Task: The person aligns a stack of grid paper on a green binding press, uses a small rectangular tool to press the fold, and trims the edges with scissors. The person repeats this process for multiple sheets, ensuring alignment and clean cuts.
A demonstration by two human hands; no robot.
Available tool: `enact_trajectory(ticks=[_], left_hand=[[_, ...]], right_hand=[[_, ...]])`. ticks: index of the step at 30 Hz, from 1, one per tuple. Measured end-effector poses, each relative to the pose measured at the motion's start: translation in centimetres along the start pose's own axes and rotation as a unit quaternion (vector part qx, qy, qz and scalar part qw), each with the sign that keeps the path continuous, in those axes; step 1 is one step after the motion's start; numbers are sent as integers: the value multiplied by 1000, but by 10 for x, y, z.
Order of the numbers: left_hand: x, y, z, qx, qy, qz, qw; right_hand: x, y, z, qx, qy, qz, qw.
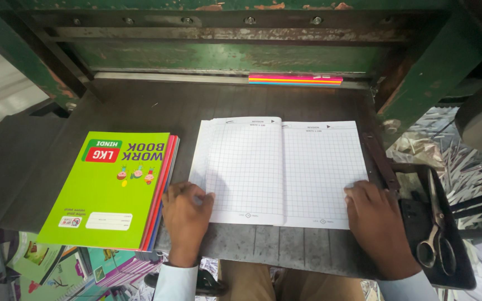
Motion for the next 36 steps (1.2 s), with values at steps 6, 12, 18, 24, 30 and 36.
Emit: enact_trajectory(ticks=[6,12,18,24,30,36], left_hand=[[0,2,-3,-4,-14,-13,1000],[-3,1,-5,25,-40,-25,999],[-3,0,-3,29,-36,-26,999],[1,1,17,17,5,-21,1000],[16,-11,48,33,49,-54,997],[41,2,52,-45,130,-34,990]], right_hand=[[15,10,20,5,35,-108,994],[38,61,40,-97,-1,93,991],[51,89,42,-143,8,176,974],[52,94,36,-171,-7,137,976],[57,91,36,-160,10,130,978],[59,87,39,-130,30,150,980]])
Point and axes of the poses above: each hand's wrist, its own z-axis towards the middle knuckle, its own x-axis out of the palm, y = z × x, the point moved 10 cm from there along z, towards the middle knuckle, and after that the axes turned 10 degrees about z, right-handed, at the moved point
